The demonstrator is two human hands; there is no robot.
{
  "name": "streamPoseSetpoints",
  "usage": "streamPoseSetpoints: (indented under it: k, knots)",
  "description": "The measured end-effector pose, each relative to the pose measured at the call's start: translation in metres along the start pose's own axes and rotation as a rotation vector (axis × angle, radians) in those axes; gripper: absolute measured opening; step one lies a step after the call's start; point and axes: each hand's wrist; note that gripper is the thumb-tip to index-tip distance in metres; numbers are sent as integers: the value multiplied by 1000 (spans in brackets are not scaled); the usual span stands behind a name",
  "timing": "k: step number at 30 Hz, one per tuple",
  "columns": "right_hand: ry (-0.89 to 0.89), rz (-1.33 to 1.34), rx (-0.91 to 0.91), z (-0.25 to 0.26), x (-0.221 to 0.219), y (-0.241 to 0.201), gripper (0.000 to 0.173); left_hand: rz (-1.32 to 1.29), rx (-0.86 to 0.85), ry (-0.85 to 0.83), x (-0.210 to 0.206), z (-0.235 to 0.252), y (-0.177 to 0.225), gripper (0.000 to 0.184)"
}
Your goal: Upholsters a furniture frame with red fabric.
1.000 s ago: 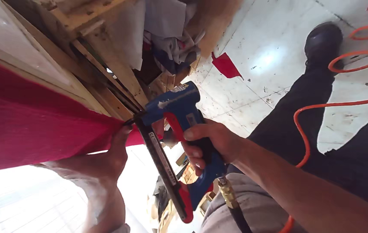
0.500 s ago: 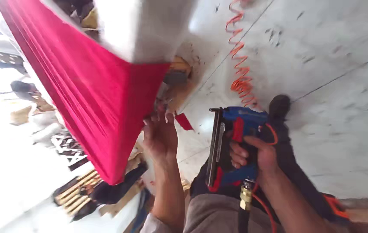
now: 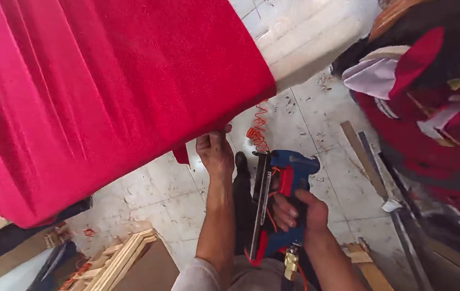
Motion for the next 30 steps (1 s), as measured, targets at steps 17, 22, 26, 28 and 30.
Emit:
streamPoseSetpoints:
  k: [17,22,26,28,30]
  knots:
    - [-246,453,-106,86,-41,29,28,322,-279,-37,66,5,-25,6]
    - [-280,486,-86,94,-35,29,29,351,-335,18,20,18,-10,10]
    - [-341,487,-108,99,-36,28,28,349,-344,-2,28,17,-12,9]
    - [-372,496,-135,102,-36,31,27,360,-298,-15,57,5,-20,5]
    - [-368,488,-145,102,-33,36,27,414,-219,-13,69,-2,-17,3]
Point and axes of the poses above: each hand's wrist, its own z-axis towards the middle knuckle, its own x-axis out of the back of the hand, y = z × x, and after that the axes turned 9 degrees about -z, right-handed
